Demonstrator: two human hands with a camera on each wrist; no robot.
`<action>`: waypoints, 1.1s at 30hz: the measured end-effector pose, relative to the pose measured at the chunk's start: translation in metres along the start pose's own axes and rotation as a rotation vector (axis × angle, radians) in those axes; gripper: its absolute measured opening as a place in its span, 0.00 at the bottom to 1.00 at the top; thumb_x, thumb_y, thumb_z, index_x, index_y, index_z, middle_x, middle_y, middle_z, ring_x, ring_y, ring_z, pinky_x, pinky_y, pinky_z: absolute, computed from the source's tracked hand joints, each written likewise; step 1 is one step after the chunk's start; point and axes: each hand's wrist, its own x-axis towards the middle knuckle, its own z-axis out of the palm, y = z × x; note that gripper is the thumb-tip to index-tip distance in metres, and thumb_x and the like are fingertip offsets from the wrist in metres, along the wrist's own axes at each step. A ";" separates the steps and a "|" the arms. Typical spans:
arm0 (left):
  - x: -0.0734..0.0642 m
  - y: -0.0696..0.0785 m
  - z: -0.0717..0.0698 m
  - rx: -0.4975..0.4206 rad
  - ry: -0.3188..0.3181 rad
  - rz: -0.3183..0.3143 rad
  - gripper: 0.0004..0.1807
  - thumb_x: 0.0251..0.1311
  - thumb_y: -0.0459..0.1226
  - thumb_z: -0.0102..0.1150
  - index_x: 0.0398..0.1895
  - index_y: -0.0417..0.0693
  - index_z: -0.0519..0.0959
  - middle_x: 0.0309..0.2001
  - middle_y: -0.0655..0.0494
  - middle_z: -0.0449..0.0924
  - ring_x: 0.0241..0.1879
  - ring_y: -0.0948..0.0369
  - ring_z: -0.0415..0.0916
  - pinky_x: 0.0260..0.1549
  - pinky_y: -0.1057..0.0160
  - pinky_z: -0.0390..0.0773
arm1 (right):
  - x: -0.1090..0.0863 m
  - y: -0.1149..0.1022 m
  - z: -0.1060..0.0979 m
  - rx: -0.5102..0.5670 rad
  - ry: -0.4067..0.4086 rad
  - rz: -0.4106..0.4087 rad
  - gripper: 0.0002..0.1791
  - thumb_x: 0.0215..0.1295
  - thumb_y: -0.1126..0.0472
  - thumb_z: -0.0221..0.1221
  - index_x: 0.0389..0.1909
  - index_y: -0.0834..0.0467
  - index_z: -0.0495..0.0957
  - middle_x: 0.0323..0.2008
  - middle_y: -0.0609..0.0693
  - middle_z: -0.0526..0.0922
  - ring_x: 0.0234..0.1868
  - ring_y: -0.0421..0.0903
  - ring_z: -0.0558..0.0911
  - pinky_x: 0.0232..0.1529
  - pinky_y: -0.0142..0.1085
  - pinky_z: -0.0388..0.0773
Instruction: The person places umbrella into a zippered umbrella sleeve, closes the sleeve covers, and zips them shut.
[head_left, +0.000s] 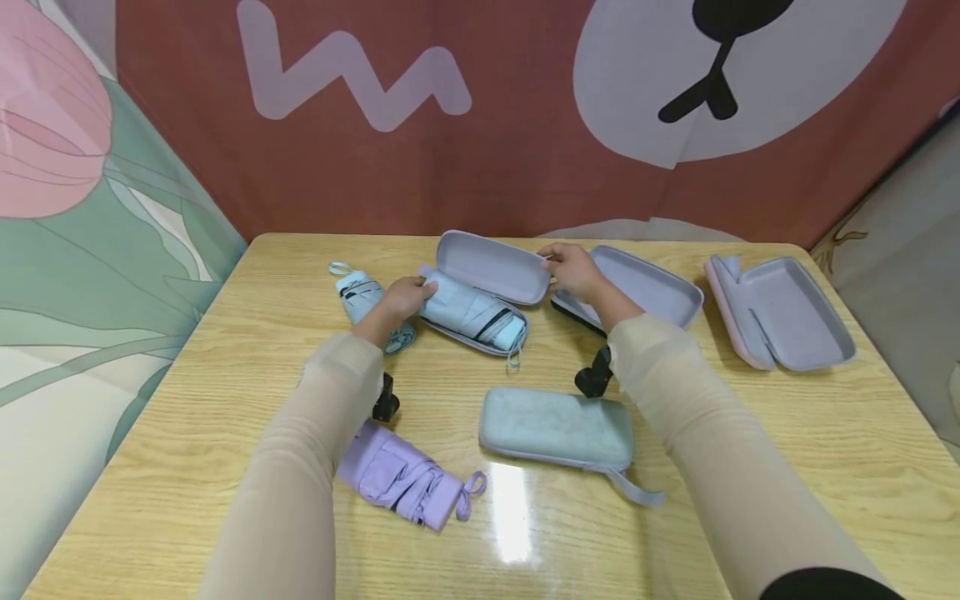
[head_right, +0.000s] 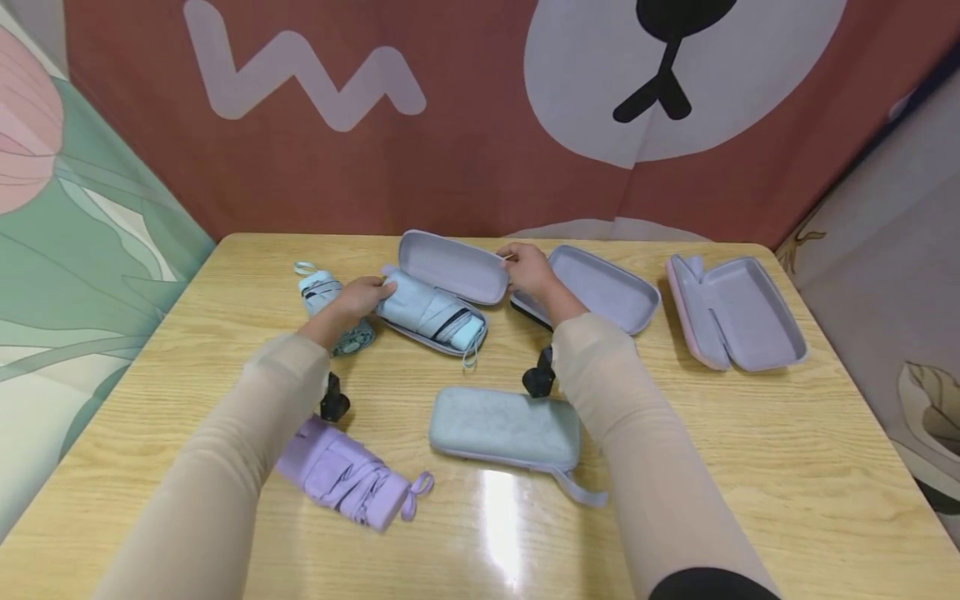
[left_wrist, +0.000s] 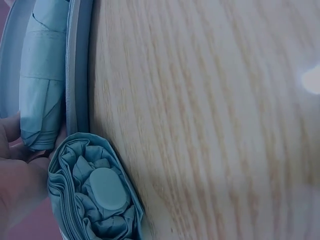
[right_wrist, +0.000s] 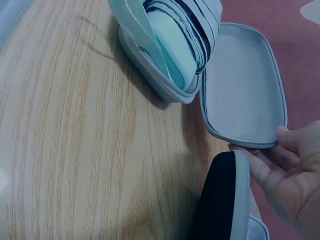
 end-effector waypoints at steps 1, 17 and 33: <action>0.017 -0.013 0.000 0.018 0.019 0.036 0.30 0.63 0.49 0.34 0.64 0.43 0.51 0.65 0.48 0.48 0.61 0.52 0.48 0.56 0.57 0.53 | 0.000 0.000 0.000 -0.001 -0.001 0.001 0.19 0.65 0.68 0.41 0.56 0.67 0.60 0.57 0.62 0.60 0.53 0.56 0.65 0.43 0.44 0.71; 0.005 0.006 0.014 0.400 0.128 0.089 0.28 0.66 0.45 0.31 0.59 0.31 0.58 0.59 0.39 0.58 0.59 0.48 0.53 0.56 0.57 0.55 | 0.004 -0.004 -0.004 0.016 -0.014 0.019 0.19 0.66 0.67 0.41 0.57 0.66 0.60 0.56 0.62 0.61 0.52 0.56 0.65 0.38 0.44 0.73; -0.006 0.025 0.033 0.698 0.289 0.220 0.21 0.60 0.38 0.42 0.54 0.32 0.64 0.50 0.37 0.64 0.49 0.46 0.62 0.46 0.53 0.64 | 0.001 -0.003 -0.004 0.012 -0.010 -0.008 0.19 0.65 0.67 0.42 0.57 0.67 0.60 0.56 0.62 0.61 0.52 0.56 0.66 0.37 0.44 0.73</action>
